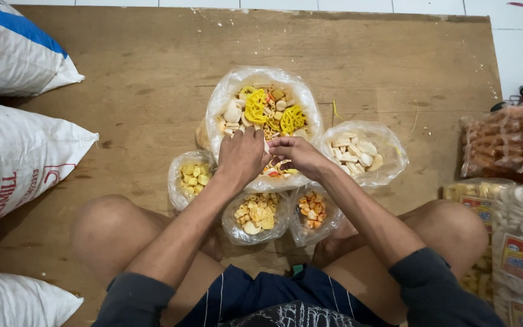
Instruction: The person sits on the floor and sorts a mixed assortment of snacks from a large central plastic bag into several smaller plastic bags. They use both hands to pick out specific snack types and place them into the corresponding smaller bags.
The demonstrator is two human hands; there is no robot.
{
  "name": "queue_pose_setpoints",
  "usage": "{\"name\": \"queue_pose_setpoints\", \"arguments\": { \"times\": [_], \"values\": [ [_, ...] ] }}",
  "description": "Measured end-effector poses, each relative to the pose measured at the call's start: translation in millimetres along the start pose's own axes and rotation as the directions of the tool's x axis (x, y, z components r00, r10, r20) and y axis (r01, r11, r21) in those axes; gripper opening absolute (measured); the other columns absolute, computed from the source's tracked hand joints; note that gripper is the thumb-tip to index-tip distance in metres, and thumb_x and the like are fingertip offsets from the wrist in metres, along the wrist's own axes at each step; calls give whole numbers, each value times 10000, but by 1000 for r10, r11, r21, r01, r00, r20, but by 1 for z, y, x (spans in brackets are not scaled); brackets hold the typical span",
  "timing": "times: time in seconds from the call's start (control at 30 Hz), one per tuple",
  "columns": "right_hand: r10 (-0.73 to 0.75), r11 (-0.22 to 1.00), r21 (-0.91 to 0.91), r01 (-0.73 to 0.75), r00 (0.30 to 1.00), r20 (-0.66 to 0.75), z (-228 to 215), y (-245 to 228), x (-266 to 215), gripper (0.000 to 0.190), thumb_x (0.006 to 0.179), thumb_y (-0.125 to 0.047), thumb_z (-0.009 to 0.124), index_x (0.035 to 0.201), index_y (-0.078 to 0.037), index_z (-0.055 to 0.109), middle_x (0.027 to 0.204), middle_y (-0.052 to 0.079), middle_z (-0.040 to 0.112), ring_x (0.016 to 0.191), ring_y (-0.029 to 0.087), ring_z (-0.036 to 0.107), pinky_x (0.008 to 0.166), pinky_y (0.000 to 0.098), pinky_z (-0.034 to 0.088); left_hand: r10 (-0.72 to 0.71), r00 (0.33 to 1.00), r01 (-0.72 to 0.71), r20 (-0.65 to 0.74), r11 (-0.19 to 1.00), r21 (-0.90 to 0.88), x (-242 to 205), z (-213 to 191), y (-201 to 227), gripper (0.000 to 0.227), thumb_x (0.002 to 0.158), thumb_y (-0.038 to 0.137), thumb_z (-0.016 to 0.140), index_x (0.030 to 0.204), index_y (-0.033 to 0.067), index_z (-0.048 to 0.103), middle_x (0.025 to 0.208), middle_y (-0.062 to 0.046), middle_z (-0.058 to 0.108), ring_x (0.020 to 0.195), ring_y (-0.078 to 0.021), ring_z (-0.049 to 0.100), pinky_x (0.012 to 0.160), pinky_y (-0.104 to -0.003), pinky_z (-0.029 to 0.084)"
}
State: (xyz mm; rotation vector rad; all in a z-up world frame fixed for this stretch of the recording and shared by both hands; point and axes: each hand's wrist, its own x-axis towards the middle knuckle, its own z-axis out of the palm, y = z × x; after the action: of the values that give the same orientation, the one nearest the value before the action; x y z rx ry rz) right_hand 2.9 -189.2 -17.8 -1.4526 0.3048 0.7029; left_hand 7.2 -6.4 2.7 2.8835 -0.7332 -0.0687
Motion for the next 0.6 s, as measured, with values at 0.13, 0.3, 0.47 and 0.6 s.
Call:
{"name": "queue_pose_setpoints", "arguments": {
  "times": [0.13, 0.3, 0.47, 0.6],
  "values": [
    [-3, 1000, 4, 3, 1000, -3, -3, 3, 0, 226, 935, -155, 699, 1138, -62, 730, 934, 57, 727, 810, 152, 743, 637, 243, 605, 4, 1000, -4, -12, 1000, -3, 1, -3, 3, 417, 885, 395, 676, 1098, 37, 677, 951, -121, 657, 923, -367, 717, 757, -540, 567],
    [-1, 999, -46, -1, 999, -38, 6, -14, -21, 272, 918, -149, 690, 1172, -55, 717, 984, 60, 730, 793, 114, 713, 636, 213, 584, 22, 995, -23, 94, 1000, 15, 4, 13, -6, 480, 799, 302, 797, 1165, 29, 652, 1016, -131, 663, 968, -385, 711, 801, -558, 561],
    [-34, 986, -166, 19, 996, -85, -9, 7, 8, 278, 907, -116, 703, 1176, -44, 708, 963, 71, 725, 769, 130, 713, 637, 236, 590, -2, 993, 1, 121, 1000, 11, -2, 34, -22, 345, 825, 182, 731, 1133, 56, 639, 953, -116, 666, 923, -387, 716, 738, -546, 549],
    [-76, 784, -619, 44, 997, -26, -33, 65, 69, 341, 870, -137, 737, 1211, -124, 732, 1096, 131, 739, 914, 251, 761, 745, 355, 624, 34, 968, -32, 250, 999, -12, -7, 10, -31, 400, 784, 115, 768, 1155, 95, 619, 965, -118, 706, 939, -388, 726, 760, -549, 547]
  ]
}}
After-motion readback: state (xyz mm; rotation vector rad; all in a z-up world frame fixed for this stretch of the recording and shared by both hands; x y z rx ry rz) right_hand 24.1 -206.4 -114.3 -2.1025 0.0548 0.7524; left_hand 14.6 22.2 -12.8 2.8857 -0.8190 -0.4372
